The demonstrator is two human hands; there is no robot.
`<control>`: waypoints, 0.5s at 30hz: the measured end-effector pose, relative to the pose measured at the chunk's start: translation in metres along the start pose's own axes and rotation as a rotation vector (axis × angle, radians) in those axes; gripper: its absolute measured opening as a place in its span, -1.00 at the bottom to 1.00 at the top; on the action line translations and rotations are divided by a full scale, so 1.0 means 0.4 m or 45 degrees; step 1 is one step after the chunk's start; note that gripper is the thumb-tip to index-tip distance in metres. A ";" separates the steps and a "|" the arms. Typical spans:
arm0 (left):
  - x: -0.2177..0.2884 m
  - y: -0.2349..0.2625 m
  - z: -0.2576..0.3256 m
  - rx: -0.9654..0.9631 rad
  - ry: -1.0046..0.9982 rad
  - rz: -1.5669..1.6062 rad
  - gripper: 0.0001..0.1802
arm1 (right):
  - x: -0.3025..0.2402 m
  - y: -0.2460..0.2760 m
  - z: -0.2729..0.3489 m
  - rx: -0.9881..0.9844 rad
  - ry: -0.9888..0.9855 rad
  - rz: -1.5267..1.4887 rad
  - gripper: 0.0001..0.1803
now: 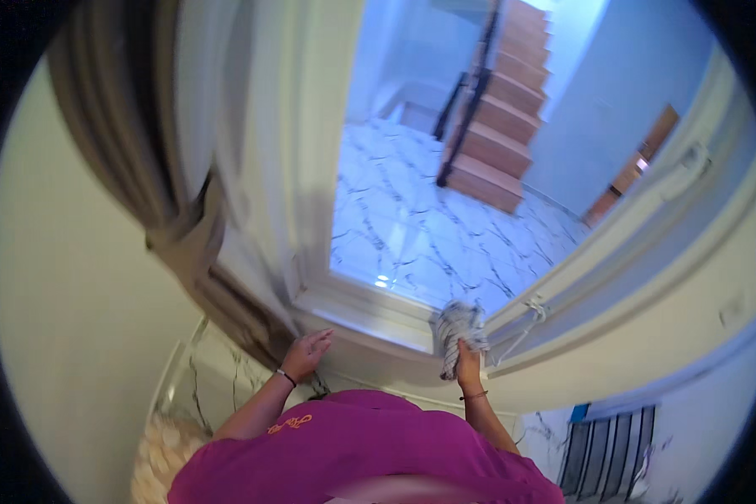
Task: The recorder wipes a window frame with a cloth and then sweeps the floor with a broom.
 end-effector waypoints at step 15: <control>0.032 -0.114 -0.247 -0.155 -0.765 -0.887 -0.23 | -0.655 -0.132 0.048 0.992 1.592 1.064 -0.43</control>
Point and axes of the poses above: each hand's wrist, its own z-axis away from the middle knuckle, its own y-axis out of the back of the hand, x = y × z, the point moved 8 cm from there along -z, towards the middle knuckle, and after that the axes turned 7 degrees about x, right-handed, at the moved point
